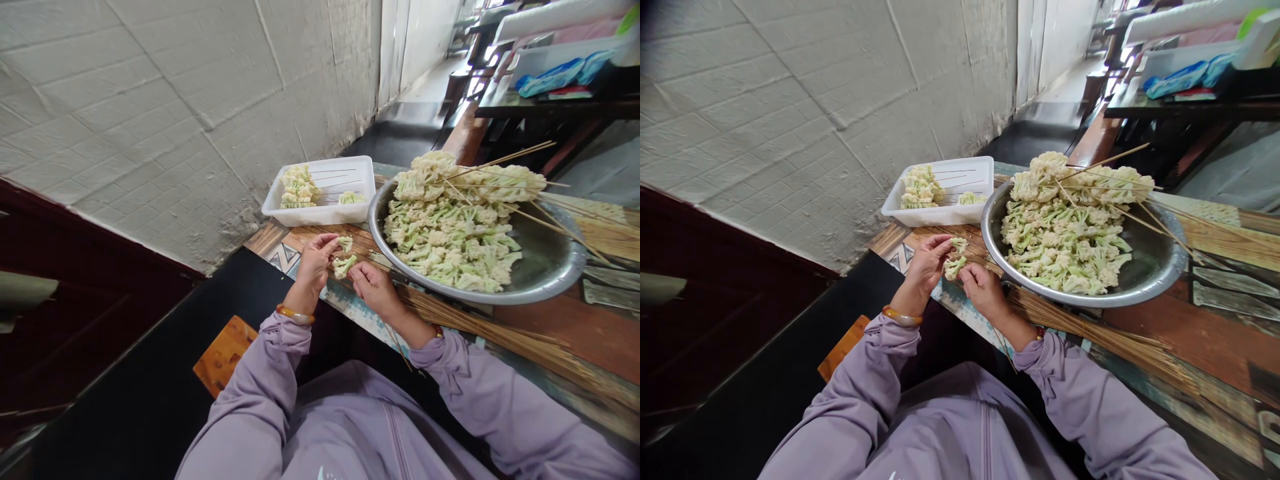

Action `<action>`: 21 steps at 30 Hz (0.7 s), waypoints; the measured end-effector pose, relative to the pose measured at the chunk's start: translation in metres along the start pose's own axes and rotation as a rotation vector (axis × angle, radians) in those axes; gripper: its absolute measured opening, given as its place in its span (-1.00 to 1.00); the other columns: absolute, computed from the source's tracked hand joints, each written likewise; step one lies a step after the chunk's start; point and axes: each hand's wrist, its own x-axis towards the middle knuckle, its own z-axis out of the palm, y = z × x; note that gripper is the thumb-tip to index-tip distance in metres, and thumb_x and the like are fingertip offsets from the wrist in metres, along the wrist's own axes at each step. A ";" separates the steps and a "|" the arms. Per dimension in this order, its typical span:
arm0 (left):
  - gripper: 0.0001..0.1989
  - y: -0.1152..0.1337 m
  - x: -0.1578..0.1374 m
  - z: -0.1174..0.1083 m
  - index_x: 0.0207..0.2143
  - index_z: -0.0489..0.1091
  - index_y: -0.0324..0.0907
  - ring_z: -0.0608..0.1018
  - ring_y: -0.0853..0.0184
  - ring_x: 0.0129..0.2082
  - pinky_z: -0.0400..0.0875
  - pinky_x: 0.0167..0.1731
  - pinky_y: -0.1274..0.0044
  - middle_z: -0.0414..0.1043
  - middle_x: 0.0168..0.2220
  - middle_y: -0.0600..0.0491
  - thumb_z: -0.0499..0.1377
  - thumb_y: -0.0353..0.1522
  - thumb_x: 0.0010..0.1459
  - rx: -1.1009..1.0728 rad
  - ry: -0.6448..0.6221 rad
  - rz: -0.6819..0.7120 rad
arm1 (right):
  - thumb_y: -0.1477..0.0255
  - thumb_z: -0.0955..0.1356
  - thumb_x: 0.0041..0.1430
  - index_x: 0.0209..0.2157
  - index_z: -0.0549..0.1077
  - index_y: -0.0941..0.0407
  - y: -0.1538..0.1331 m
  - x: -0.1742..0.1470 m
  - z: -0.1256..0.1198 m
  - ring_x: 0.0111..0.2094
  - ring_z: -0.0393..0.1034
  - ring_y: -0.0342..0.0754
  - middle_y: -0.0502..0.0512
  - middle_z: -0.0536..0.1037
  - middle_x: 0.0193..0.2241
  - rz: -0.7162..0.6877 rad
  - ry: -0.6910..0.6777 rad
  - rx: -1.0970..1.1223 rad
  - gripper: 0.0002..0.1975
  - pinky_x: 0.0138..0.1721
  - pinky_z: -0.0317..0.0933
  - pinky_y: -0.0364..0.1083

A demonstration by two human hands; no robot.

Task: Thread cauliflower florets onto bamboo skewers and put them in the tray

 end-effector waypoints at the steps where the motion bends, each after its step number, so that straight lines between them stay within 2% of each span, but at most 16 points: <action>1: -0.67 0.000 -0.002 0.002 -0.39 0.44 -0.26 0.48 0.48 -0.54 0.29 -0.56 0.64 0.48 -0.50 0.11 0.44 -0.41 -0.27 -0.022 -0.002 0.004 | 0.20 0.24 0.28 -0.46 0.35 0.08 0.000 0.000 0.000 -0.66 0.10 -0.19 -0.15 0.22 -0.72 -0.005 0.004 -0.007 -0.69 -0.57 0.02 -0.18; 7: -0.65 0.002 -0.012 0.010 -0.42 0.35 -0.24 0.51 0.43 -0.57 0.39 -0.51 0.57 0.49 -0.52 0.11 0.43 -0.42 -0.27 -0.131 -0.002 -0.037 | 0.17 0.23 0.28 -0.46 0.34 0.08 0.004 0.002 0.001 -0.67 0.09 -0.19 -0.15 0.21 -0.72 -0.003 0.021 0.040 -0.67 -0.58 0.01 -0.17; 13: -0.69 0.002 -0.020 0.008 -0.40 0.38 -0.25 0.52 0.42 -0.55 0.26 -0.60 0.65 0.48 -0.55 0.11 0.41 -0.45 -0.23 -0.094 0.024 -0.093 | 0.19 0.24 0.28 -0.47 0.34 0.09 0.002 0.002 -0.003 -0.65 0.12 -0.18 -0.13 0.23 -0.71 -0.015 0.066 -0.015 -0.68 -0.56 0.02 -0.16; 18: -0.73 0.001 -0.024 0.002 -0.38 0.46 -0.29 0.45 0.50 -0.61 0.25 -0.58 0.65 0.49 -0.54 0.09 0.40 -0.46 -0.21 -0.049 -0.034 -0.112 | 0.18 0.24 0.28 -0.48 0.33 0.08 0.001 0.000 -0.004 -0.64 0.12 -0.17 -0.12 0.22 -0.70 -0.011 0.075 -0.025 -0.67 -0.57 0.00 -0.16; 21: -0.76 0.002 -0.025 -0.001 -0.42 0.46 -0.29 0.43 0.52 -0.62 0.27 -0.56 0.64 0.49 -0.54 0.10 0.40 -0.46 -0.21 -0.035 -0.026 -0.123 | 0.18 0.24 0.28 -0.46 0.35 0.09 0.001 0.000 -0.004 -0.65 0.11 -0.17 -0.12 0.22 -0.70 -0.012 0.068 -0.019 -0.67 -0.58 0.00 -0.17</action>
